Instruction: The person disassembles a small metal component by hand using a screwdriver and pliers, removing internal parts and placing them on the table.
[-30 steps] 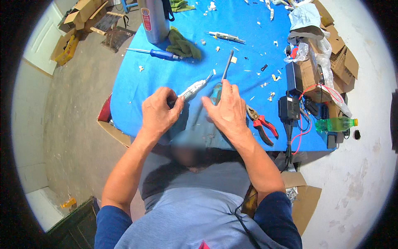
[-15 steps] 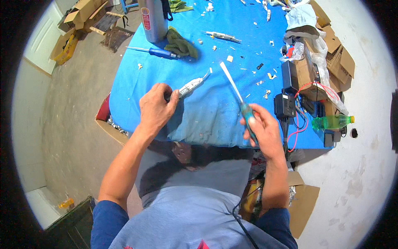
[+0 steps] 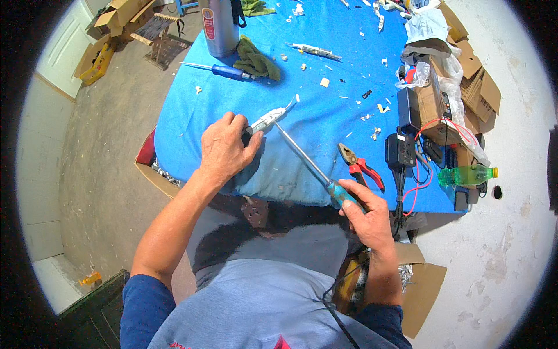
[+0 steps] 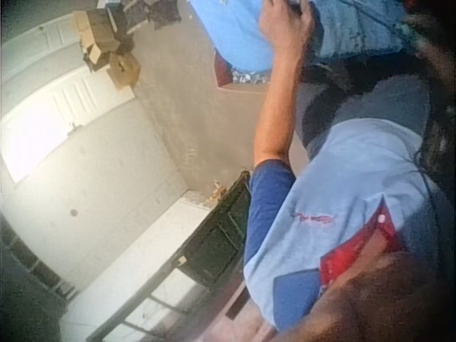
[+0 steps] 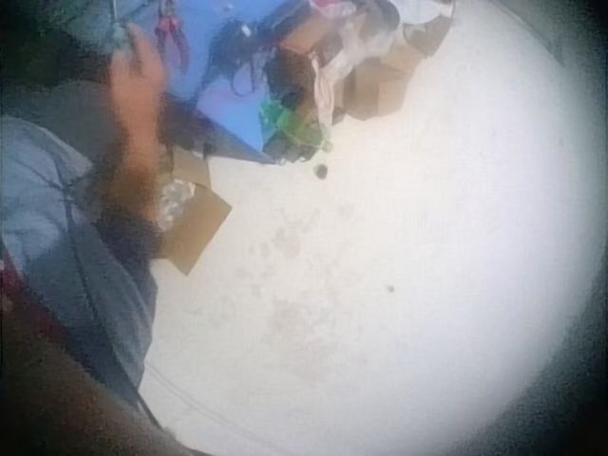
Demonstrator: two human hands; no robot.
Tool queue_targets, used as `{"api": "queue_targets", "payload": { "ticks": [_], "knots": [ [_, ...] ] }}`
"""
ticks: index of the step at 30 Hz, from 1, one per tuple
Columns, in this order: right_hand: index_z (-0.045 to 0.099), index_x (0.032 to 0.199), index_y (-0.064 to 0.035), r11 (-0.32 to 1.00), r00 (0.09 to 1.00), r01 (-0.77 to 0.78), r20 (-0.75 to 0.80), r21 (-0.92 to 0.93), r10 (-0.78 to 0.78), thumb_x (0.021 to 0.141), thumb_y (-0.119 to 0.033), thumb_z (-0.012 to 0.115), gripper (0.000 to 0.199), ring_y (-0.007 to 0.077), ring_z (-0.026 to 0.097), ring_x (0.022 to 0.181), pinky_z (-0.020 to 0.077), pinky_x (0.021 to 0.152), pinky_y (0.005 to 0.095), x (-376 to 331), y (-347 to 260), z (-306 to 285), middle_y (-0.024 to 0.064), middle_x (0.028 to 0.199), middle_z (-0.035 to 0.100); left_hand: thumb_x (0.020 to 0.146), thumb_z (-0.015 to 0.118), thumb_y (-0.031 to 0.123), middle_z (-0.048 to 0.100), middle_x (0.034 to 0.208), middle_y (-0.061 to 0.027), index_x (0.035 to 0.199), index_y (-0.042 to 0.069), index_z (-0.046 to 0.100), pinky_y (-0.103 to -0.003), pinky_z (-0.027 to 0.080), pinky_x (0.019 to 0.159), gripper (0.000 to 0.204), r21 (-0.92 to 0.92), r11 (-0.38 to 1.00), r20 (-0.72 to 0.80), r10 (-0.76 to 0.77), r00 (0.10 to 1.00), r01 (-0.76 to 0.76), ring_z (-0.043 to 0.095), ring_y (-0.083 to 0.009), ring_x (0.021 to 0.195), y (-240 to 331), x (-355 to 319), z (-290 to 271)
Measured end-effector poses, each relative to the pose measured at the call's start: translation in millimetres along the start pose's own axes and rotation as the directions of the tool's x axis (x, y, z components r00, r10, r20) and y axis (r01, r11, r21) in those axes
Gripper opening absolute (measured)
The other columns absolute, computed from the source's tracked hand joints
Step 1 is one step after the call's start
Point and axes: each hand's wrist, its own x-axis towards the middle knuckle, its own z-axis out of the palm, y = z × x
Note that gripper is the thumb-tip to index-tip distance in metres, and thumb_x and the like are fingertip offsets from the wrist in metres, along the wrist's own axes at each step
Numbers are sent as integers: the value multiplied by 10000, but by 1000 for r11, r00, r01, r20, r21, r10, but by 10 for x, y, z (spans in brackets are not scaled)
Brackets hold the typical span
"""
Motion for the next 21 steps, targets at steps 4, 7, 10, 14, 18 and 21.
{"api": "queue_targets", "payload": {
  "ticks": [4,7,10,14,18,21],
  "knots": [
    [625,1198,26,980,989,148,40,-131,-144,869,-124,652,362,208,628,989,479,889,317,46,-30,44,136,1060,663,814,718,269,561,800,-127,875,43,623,-422,470,633,253,-4,1000,-18,25,1000,-25,587,-327,727,-5,-13,-4],
    [619,1194,26,960,978,205,-1,-190,-209,853,-100,642,364,241,635,935,491,842,341,55,-20,104,154,1016,650,829,706,249,558,798,-129,878,39,623,-421,467,636,231,-11,1000,-19,28,999,-29,585,-327,728,-1,-19,-9],
    [604,1201,27,941,975,187,-61,-283,-212,832,-74,636,384,281,642,909,502,814,366,37,-26,188,170,1002,641,834,704,245,558,798,-129,877,35,621,-421,464,634,229,-18,1000,-7,22,1000,-22,584,-325,725,2,-18,-10],
    [579,1201,35,896,966,238,-1,-375,-258,824,-86,641,401,346,631,907,504,794,381,39,56,205,202,1010,625,838,703,254,559,798,-129,876,34,622,-419,462,635,237,-26,1000,-3,16,1000,-16,584,-322,725,3,-21,-16],
    [603,1175,15,953,999,30,41,-302,-18,863,-120,632,341,330,654,898,510,781,369,9,-30,194,207,1022,648,851,692,256,561,800,-129,876,36,622,-420,461,639,232,-28,1000,-12,12,1000,-13,587,-321,731,-1,-25,-6],
    [614,1170,4,956,996,85,15,-279,-85,856,-119,645,339,357,669,872,521,768,377,-7,-37,169,225,1021,662,865,681,259,561,804,-130,884,38,621,-424,459,642,230,-19,1000,5,7,1000,-7,586,-322,736,-15,-36,-10]
  ]
}}
